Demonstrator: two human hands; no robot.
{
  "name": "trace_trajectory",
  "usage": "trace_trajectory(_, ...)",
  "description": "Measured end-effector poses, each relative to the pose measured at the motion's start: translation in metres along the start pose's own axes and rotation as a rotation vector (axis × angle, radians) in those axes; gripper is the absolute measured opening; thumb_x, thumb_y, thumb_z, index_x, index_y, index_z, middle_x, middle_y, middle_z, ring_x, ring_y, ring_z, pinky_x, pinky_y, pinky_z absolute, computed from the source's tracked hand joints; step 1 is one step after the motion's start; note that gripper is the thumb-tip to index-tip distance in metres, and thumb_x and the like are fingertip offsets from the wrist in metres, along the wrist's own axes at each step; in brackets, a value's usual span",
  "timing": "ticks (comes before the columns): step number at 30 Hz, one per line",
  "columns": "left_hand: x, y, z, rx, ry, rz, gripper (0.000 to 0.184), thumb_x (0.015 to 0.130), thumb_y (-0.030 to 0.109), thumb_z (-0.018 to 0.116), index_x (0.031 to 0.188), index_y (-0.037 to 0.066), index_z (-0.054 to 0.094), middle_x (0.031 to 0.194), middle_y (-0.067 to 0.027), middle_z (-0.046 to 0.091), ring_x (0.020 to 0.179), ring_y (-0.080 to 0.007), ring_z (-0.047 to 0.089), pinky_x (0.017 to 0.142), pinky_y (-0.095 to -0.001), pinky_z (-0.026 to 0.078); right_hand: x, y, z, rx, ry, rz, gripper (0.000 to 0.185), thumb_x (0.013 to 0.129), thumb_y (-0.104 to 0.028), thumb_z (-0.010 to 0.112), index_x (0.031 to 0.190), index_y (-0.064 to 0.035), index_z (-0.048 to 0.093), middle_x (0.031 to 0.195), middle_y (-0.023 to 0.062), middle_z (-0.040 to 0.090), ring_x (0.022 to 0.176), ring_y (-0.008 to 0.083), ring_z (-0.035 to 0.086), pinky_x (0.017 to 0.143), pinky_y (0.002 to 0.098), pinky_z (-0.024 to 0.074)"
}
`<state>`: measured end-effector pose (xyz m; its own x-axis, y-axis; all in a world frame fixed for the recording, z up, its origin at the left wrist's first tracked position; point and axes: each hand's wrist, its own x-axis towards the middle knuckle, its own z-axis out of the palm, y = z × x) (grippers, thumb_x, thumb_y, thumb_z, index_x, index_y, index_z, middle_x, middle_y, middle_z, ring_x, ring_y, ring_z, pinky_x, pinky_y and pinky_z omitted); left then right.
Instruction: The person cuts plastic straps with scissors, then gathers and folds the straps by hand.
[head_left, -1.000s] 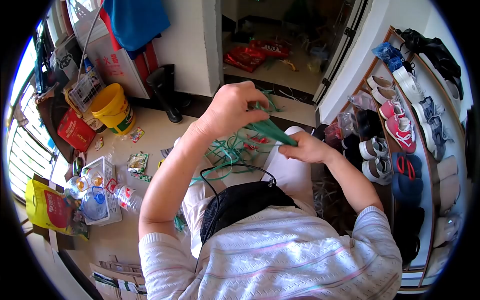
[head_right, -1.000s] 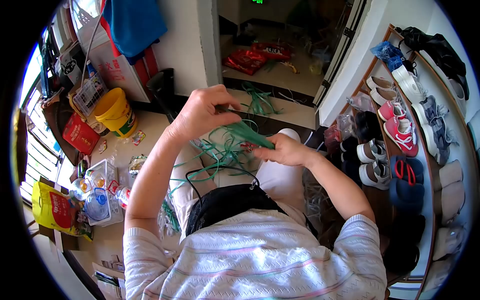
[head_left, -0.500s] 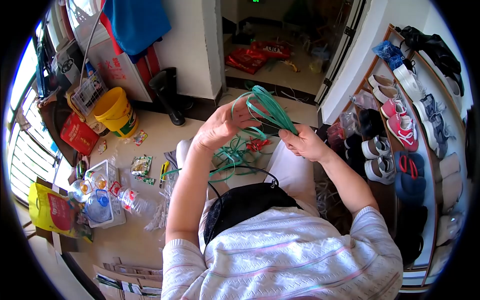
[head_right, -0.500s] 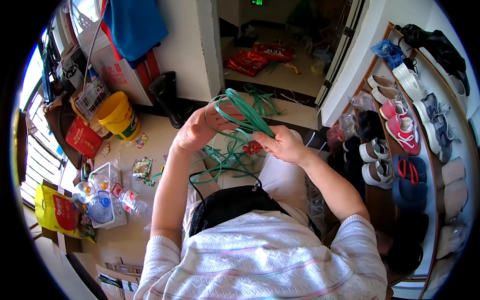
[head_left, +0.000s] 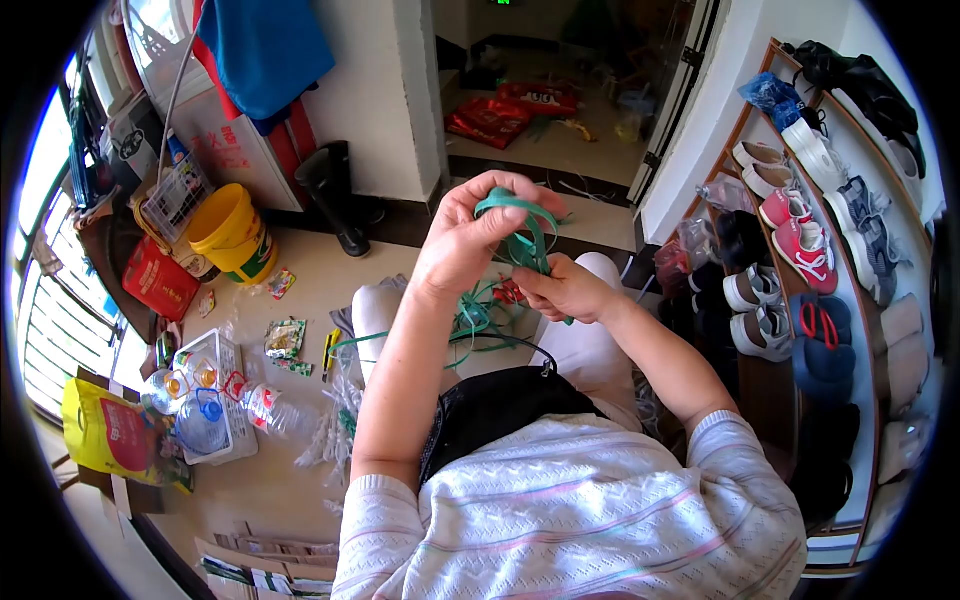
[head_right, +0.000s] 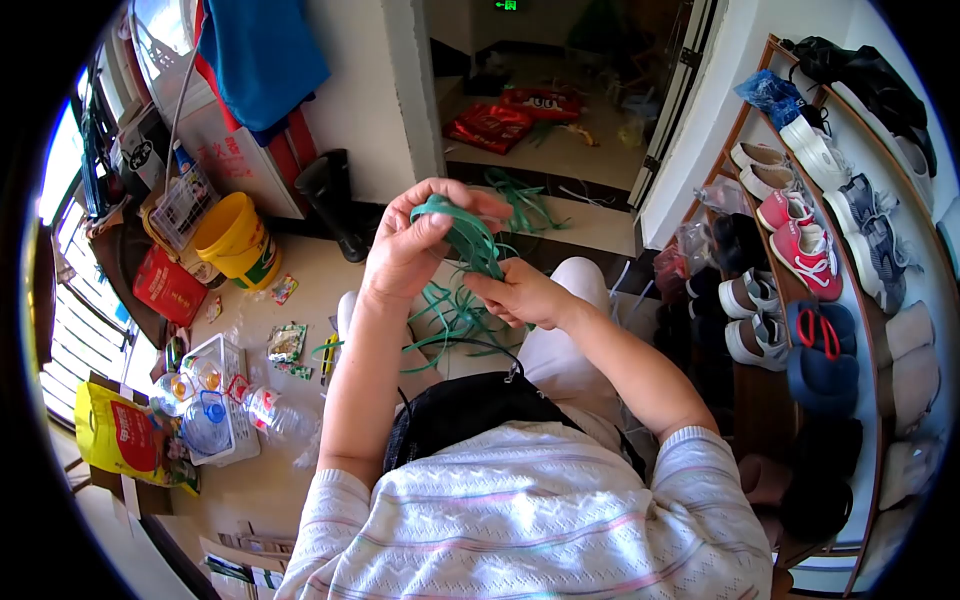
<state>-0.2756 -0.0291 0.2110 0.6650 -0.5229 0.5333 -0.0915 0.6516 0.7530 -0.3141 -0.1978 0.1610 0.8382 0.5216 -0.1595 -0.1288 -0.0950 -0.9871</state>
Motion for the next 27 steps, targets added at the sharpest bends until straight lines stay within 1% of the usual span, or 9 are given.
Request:
trace_trajectory(5,0.003,0.021,0.002,0.153,-0.108,-0.021,0.049,0.062,0.022,0.084,0.100,0.006,0.057,0.110,-0.0160,0.061,0.102,-0.0217,0.058,0.091,-0.0358,0.045,-0.005,0.000,-0.011,0.147,-0.277,0.069,0.046,0.092,-0.041,0.052,0.059,-0.0118,0.039,0.050,-0.0055,0.029,0.040,0.0055,0.023,0.037,0.0229,0.0173)
trace_trajectory(6,0.006,0.020,-0.007,0.156,-0.176,-0.049,0.075,0.055,0.021,0.088,0.118,0.006,0.050,0.118,-0.0179,0.057,0.107,-0.0253,0.055,0.093,-0.0370,0.044,-0.006,-0.001,-0.012,0.200,-0.328,0.053,0.046,0.092,-0.042,0.051,0.060,-0.0117,0.039,0.050,-0.0054,0.028,0.040,0.0055,0.023,0.037,0.0227,0.0176)
trace_trajectory(9,0.004,0.016,-0.003,-0.135,-0.090,0.077,0.098,0.056,0.021,0.087,0.135,0.007,0.033,0.123,-0.0205,0.052,0.111,-0.0300,0.053,0.095,-0.0396,0.042,-0.010,-0.009,-0.009,0.320,-0.400,-0.025,0.045,0.091,-0.044,0.051,0.061,-0.0112,0.039,0.050,-0.0054,0.027,0.040,0.0053,0.023,0.037,0.0224,0.0181)
trace_trajectory(10,0.003,0.011,-0.013,-0.079,-0.023,0.077,0.114,0.053,0.036,0.087,0.143,0.010,0.021,0.131,-0.0232,0.044,0.118,-0.0379,0.047,0.099,-0.0447,0.037,-0.012,-0.013,-0.007,0.354,-0.411,-0.058,0.046,0.090,-0.045,0.051,0.062,-0.0110,0.040,0.050,-0.0054,0.026,0.040,0.0053,0.023,0.037,0.0224,0.0183)
trace_trajectory(14,-0.005,-0.015,-0.010,-0.131,-0.087,-0.002,0.115,0.054,0.041,0.084,0.142,0.007,0.019,0.131,-0.0236,0.043,0.121,-0.0371,0.044,0.101,-0.0459,0.034,-0.004,-0.017,0.001,0.313,-0.397,-0.004,0.045,0.091,-0.043,0.051,0.061,-0.0117,0.039,0.049,-0.0051,0.028,0.040,0.0062,0.023,0.037,0.0229,0.0191)
trace_trajectory(17,-0.006,-0.010,0.001,-0.103,-0.055,-0.039,0.076,0.060,0.026,0.083,0.122,-0.001,0.048,0.104,-0.0194,0.062,0.097,-0.0338,0.061,0.087,-0.0419,0.047,0.006,-0.007,0.004,0.196,-0.316,-0.023,0.044,0.091,-0.043,0.052,0.062,-0.0122,0.041,0.049,-0.0050,0.029,0.040,0.0067,0.023,0.037,0.0230,0.0190)
trace_trajectory(20,-0.010,-0.004,0.002,-0.046,-0.001,-0.028,0.052,0.063,0.019,0.082,0.103,-0.001,0.056,0.078,-0.0116,0.064,0.069,-0.0253,0.063,0.065,-0.0345,0.051,0.004,-0.012,0.008,0.160,-0.226,-0.002,0.042,0.091,-0.039,0.053,0.061,-0.0118,0.042,0.050,-0.0051,0.030,0.040,0.0065,0.024,0.037,0.0242,0.0194)
trace_trajectory(24,-0.015,0.006,0.020,0.072,0.189,-0.071,0.026,0.069,0.010,0.078,0.088,0.004,0.060,0.071,0.0014,0.056,0.059,-0.0077,0.050,0.052,-0.0206,0.041,0.007,-0.006,0.007,0.144,-0.197,0.006,0.040,0.090,-0.037,0.057,0.064,-0.0090,0.047,0.052,-0.0037,0.039,0.043,0.0071,0.032,0.041,0.0240,0.0264)
trace_trajectory(27,-0.006,0.002,0.016,-0.133,0.310,-0.038,0.026,0.086,0.018,0.064,0.069,0.007,0.047,0.054,0.0027,0.038,0.044,-0.0073,0.031,0.042,-0.0240,0.023,0.012,-0.002,0.008,-0.139,-0.089,-0.211,0.037,0.087,-0.040,0.060,0.072,-0.0056,0.057,0.057,-0.0012,0.050,0.050,0.0086,0.045,0.051,0.0228,0.0364)
